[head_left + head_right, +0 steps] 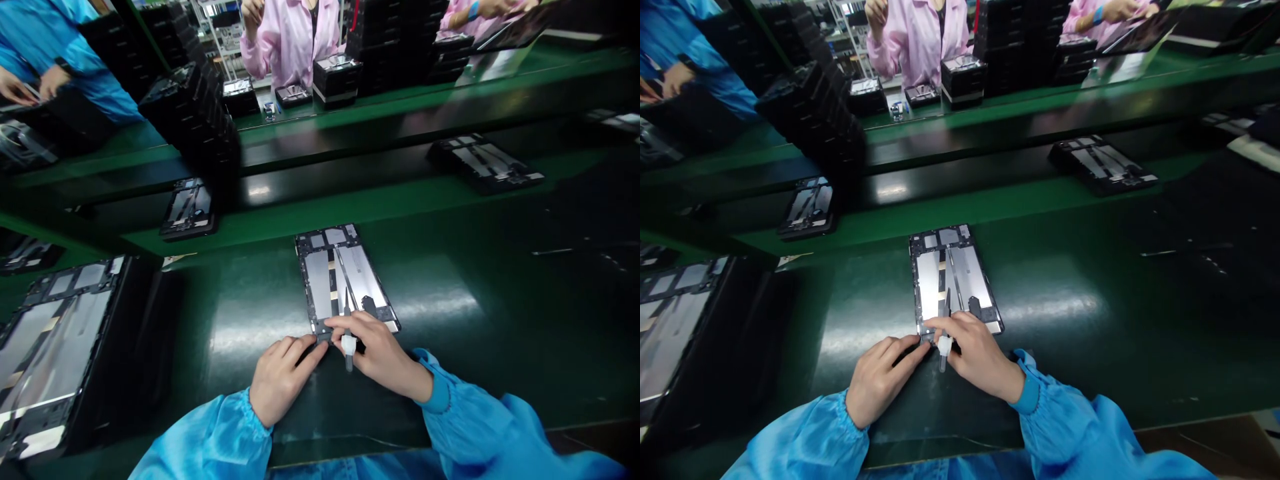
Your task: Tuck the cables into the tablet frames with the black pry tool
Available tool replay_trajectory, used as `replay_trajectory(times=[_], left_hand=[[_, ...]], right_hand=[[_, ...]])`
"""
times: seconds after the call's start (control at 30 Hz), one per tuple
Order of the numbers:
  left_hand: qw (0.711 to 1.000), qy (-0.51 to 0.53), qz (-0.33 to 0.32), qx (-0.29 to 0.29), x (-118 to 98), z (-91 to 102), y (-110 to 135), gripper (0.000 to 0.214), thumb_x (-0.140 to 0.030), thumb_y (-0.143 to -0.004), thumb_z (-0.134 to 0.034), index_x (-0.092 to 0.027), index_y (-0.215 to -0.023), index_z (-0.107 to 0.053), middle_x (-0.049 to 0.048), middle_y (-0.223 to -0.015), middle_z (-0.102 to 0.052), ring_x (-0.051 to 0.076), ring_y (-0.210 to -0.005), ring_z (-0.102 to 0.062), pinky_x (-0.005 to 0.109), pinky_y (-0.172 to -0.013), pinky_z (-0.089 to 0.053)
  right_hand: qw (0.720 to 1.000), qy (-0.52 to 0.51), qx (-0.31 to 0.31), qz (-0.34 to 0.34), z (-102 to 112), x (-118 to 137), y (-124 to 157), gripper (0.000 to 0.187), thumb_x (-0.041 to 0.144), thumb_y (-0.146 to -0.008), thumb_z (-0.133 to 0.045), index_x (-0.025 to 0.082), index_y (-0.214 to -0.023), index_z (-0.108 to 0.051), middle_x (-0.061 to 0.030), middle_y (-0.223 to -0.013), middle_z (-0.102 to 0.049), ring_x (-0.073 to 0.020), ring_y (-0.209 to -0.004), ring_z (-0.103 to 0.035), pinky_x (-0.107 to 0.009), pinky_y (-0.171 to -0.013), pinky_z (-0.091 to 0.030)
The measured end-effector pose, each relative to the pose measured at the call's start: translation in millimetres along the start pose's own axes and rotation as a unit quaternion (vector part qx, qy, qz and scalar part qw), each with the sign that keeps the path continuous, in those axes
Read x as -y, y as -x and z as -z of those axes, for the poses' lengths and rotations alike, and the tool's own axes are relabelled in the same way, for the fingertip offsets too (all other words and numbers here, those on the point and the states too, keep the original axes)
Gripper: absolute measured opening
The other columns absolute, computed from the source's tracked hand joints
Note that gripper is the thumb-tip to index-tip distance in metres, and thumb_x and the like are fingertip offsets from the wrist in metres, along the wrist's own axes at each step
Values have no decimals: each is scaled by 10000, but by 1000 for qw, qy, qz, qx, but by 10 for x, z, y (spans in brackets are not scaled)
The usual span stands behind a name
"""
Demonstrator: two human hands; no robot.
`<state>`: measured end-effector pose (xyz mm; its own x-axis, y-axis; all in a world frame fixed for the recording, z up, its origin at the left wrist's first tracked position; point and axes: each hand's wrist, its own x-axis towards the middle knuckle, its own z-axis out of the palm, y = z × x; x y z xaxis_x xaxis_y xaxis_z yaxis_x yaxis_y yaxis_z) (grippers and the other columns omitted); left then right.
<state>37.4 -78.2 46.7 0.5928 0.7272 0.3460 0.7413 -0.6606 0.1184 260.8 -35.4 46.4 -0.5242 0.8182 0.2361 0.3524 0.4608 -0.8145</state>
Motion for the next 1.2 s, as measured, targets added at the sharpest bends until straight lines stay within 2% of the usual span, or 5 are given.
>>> replay_trajectory(times=[0.23,0.63,0.83,1.0,1.2], left_hand=[[1000,-8,-10,-10,-12,4,-12,318,-128,-1008,-405,-160,-1283,-561,83,-1121,-643,181,-852,-562,306,-703,-484],[999,-30,-43,-3,45,18,-51,376,-132,-1024,-327,-228,-1299,-565,71,-1095,-627,171,-777,-535,303,-633,-477],[1000,5,5,11,-4,-41,-49,341,-148,-1011,-378,-226,-1283,-569,91,-1098,-594,191,-842,-564,321,-668,-517],[999,41,27,11,-26,-60,-58,311,-145,-993,-423,-230,-1248,-580,87,-1079,-579,200,-844,-571,329,-665,-534],[999,42,28,13,-19,-56,-55,323,-146,-995,-411,-234,-1259,-577,88,-1099,-576,194,-855,-575,323,-678,-533]], right_hand=[[1000,-1,-6,0,3,-6,10,523,-31,-837,-532,271,-1264,-538,-16,-914,-709,-226,-871,-611,-369,-783,-506],[1000,12,-5,-15,0,-1,-14,437,18,-875,-509,238,-1244,-587,-56,-912,-702,-238,-868,-633,-391,-761,-547],[996,-78,-52,-5,192,63,84,244,220,-978,-537,268,-1187,-653,-28,-839,-703,-188,-753,-666,-332,-697,-564],[977,-183,-45,-96,292,132,228,317,341,-1018,-453,327,-1286,-622,-34,-944,-623,-101,-587,-603,-232,-508,-572],[968,-198,-23,-150,131,109,253,225,293,-967,-559,263,-1151,-684,-36,-882,-694,-136,-670,-661,-217,-519,-571]])
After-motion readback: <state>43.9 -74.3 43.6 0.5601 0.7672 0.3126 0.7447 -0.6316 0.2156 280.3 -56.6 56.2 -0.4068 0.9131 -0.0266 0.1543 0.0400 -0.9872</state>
